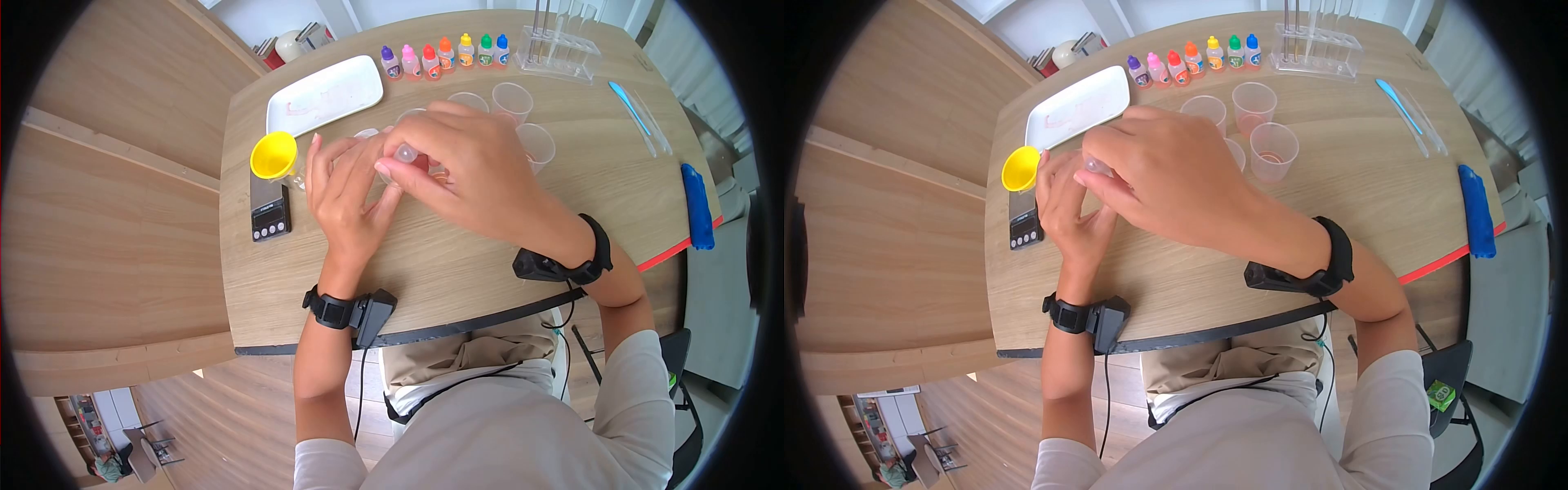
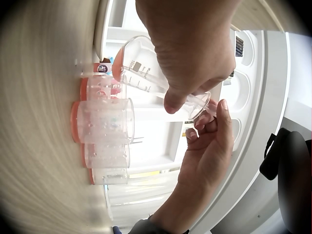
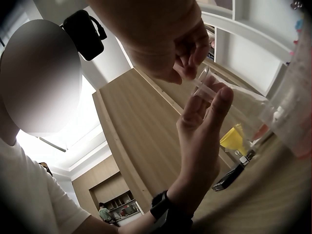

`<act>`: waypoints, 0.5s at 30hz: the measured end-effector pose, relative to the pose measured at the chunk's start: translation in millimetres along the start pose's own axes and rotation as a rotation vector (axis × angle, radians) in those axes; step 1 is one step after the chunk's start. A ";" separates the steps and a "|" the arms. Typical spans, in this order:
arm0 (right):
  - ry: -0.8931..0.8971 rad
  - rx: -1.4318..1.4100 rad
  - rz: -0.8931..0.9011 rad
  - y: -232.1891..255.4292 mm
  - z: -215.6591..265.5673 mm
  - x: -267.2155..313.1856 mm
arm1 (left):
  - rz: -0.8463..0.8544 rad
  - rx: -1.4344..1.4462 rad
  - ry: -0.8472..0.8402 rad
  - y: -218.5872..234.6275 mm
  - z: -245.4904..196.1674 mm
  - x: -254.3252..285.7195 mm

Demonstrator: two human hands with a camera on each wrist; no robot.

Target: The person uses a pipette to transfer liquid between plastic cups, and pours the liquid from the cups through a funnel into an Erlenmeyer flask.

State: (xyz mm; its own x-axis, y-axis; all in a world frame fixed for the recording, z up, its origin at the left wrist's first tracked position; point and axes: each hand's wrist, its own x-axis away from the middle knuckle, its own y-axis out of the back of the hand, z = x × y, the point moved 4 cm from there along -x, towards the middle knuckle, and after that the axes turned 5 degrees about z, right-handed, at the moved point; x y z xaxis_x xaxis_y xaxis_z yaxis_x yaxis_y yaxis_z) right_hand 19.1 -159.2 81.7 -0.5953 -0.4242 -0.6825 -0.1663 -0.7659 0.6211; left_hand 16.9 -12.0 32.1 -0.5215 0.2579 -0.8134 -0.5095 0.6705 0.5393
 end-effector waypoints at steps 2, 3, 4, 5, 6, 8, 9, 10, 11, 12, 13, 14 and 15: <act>0.006 0.005 -0.008 -0.1 0.0 0.0 | -0.001 -0.001 0.002 0.0 -0.2 -0.1; 0.004 0.007 -0.005 -0.8 -0.4 0.2 | 0.000 -0.001 0.002 0.1 -0.3 0.0; 0.002 0.008 -0.002 -1.2 -0.7 0.4 | 0.002 0.000 0.002 0.0 -0.4 0.0; 0.002 0.008 -0.002 -1.1 -0.5 0.4 | 0.002 0.000 0.002 -0.2 -0.3 0.0; -0.004 0.000 0.008 -1.3 -0.3 0.6 | -0.002 -0.004 0.001 -0.3 -0.3 0.0; -0.011 -0.008 0.017 -1.8 -0.5 0.7 | -0.005 -0.008 0.000 -0.4 0.0 0.3; -0.006 -0.009 0.017 -2.3 -0.7 1.0 | 0.000 -0.009 -0.001 -0.6 0.2 0.6; -0.002 -0.011 0.017 -2.9 -0.8 1.2 | 0.005 -0.011 -0.001 -0.7 0.6 0.8; -0.002 -0.011 0.017 -3.4 -0.7 1.6 | 0.006 -0.011 -0.001 -0.7 0.8 0.9; -0.010 -0.008 0.026 -4.2 -0.6 2.0 | 0.008 -0.014 -0.005 -0.9 0.8 0.9; -0.017 -0.006 0.034 -4.8 -0.6 2.3 | 0.011 -0.017 -0.010 -1.2 0.8 0.8; -0.018 -0.006 0.034 -4.6 -0.4 2.2 | 0.011 -0.017 -0.011 -1.6 1.3 0.8; -0.008 -0.002 0.039 -4.2 0.5 1.9 | 0.016 -0.006 -0.018 -2.5 1.6 0.7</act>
State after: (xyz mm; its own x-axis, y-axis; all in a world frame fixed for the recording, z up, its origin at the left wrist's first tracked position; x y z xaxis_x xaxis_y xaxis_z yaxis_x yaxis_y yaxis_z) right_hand 18.3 -156.5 78.0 -0.6077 -0.4500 -0.6544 -0.1414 -0.7495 0.6467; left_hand 18.9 -12.3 29.8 -0.5173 0.2813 -0.8082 -0.5050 0.6622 0.5537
